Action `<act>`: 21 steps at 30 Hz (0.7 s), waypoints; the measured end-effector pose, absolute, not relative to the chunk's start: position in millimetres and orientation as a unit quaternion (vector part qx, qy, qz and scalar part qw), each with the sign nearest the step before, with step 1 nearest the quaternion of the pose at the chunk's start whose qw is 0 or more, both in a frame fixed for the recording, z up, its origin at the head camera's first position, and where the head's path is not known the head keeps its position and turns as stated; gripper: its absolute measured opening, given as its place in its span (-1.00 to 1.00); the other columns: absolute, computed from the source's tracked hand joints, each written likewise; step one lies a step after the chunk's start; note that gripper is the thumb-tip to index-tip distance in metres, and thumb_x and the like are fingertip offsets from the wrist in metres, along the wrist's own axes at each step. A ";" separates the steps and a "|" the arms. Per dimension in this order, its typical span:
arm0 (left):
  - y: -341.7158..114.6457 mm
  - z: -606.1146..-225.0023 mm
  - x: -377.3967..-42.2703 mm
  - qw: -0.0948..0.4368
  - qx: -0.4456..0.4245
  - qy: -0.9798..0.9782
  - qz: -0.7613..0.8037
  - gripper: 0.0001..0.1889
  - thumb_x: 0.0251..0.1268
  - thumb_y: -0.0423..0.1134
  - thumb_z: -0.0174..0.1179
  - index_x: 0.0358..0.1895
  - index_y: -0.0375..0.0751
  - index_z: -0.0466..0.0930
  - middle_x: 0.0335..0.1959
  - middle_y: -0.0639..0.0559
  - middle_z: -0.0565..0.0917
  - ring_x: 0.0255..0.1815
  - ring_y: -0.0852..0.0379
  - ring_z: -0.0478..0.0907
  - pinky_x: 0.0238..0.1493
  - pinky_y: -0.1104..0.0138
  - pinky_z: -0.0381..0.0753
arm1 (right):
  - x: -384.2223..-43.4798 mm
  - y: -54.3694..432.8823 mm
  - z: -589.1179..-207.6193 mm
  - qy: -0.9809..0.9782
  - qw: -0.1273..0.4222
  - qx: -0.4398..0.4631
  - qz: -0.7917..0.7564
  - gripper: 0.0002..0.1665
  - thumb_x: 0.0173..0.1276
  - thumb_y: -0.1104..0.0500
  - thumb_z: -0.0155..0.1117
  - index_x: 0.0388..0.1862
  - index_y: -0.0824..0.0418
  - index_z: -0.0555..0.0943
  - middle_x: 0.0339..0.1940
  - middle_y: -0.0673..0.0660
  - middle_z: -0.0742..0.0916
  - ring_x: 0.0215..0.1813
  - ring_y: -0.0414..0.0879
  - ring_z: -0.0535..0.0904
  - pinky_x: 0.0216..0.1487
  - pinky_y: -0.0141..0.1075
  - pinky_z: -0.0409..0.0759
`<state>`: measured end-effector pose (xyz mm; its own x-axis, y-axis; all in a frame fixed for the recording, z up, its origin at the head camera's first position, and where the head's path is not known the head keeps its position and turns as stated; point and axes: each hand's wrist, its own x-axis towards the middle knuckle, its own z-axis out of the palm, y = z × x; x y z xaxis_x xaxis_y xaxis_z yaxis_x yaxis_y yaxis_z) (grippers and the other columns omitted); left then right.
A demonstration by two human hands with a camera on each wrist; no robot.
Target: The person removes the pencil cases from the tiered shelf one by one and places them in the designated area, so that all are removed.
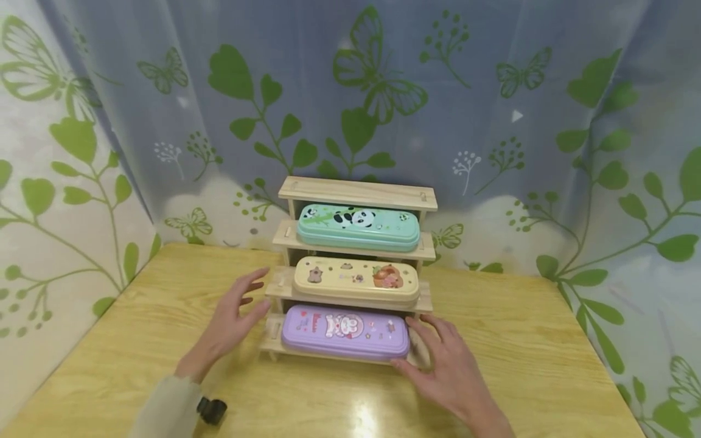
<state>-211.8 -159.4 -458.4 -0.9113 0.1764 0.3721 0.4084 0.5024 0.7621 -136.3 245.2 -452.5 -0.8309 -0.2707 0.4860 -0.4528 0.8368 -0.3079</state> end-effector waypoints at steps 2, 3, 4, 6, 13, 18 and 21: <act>-157.0 -459.3 -214.1 0.118 -0.163 -0.850 -0.488 -0.37 0.49 0.01 0.19 0.55 0.05 0.28 0.52 -0.08 0.37 0.40 -0.26 0.45 0.26 -0.23 0.49 | -135.7 243.5 -452.7 -0.934 0.215 0.190 0.212 -0.12 0.06 -0.14 0.63 0.36 0.06 0.55 0.32 0.25 0.58 0.28 0.23 0.54 0.11 0.27 0.60; -156.0 -459.9 -215.6 0.115 -0.160 -0.845 -0.496 -0.38 0.49 0.00 0.18 0.54 0.05 0.28 0.52 -0.08 0.38 0.39 -0.26 0.47 0.27 -0.22 0.50 | -135.5 242.7 -452.9 -0.935 0.212 0.187 0.215 -0.12 0.07 -0.14 0.62 0.37 0.06 0.55 0.31 0.25 0.58 0.28 0.23 0.53 0.09 0.28 0.60; -155.0 -460.5 -217.2 0.111 -0.157 -0.841 -0.506 -0.39 0.50 0.00 0.18 0.54 0.07 0.29 0.51 -0.07 0.39 0.39 -0.25 0.47 0.27 -0.21 0.50 | -135.4 242.1 -453.6 -0.936 0.209 0.182 0.217 -0.13 0.07 -0.14 0.62 0.36 0.06 0.55 0.31 0.24 0.58 0.28 0.23 0.53 0.08 0.28 0.61; -152.2 -461.6 -220.6 0.107 -0.157 -0.833 -0.520 -0.42 0.51 -0.02 0.17 0.52 0.04 0.32 0.50 -0.09 0.41 0.37 -0.26 0.49 0.27 -0.18 0.53 | -135.2 241.1 -455.1 -0.937 0.204 0.176 0.223 -0.15 0.08 -0.14 0.62 0.35 0.06 0.56 0.28 0.23 0.58 0.27 0.22 0.53 0.07 0.27 0.62; -142.4 -462.4 -231.1 0.089 -0.146 -0.814 -0.555 -0.48 0.52 -0.08 0.18 0.47 0.02 0.40 0.47 -0.10 0.46 0.32 -0.21 0.54 0.27 -0.08 0.58 | -137.2 235.7 -458.1 -0.937 0.180 0.148 0.259 -0.21 0.12 -0.12 0.60 0.31 0.09 0.60 0.25 0.20 0.55 0.27 0.19 0.51 0.15 0.27 0.58; -138.8 -463.4 -234.5 0.070 -0.130 -0.814 -0.561 -0.49 0.50 -0.08 0.20 0.46 0.07 0.40 0.44 -0.13 0.47 0.31 -0.20 0.55 0.24 -0.03 0.60 | -138.8 233.0 -458.1 -0.937 0.156 0.128 0.286 -0.23 0.16 -0.15 0.57 0.31 0.09 0.60 0.27 0.20 0.53 0.27 0.21 0.52 0.16 0.28 0.55; -137.4 -464.9 -237.1 0.050 -0.117 -0.802 -0.584 -0.50 0.50 -0.11 0.20 0.45 0.11 0.39 0.37 -0.21 0.51 0.21 -0.18 0.61 0.15 0.06 0.66 | -140.2 232.5 -458.8 -0.933 0.153 0.125 0.299 -0.24 0.14 -0.13 0.59 0.30 0.07 0.60 0.26 0.21 0.53 0.23 0.19 0.54 0.10 0.17 0.61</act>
<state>-237.1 -137.4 -464.9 -0.9676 0.1300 0.2165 0.2460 0.2912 0.9245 -140.2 232.5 -458.8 -0.9222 -0.1420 0.3598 -0.3248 0.7894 -0.5209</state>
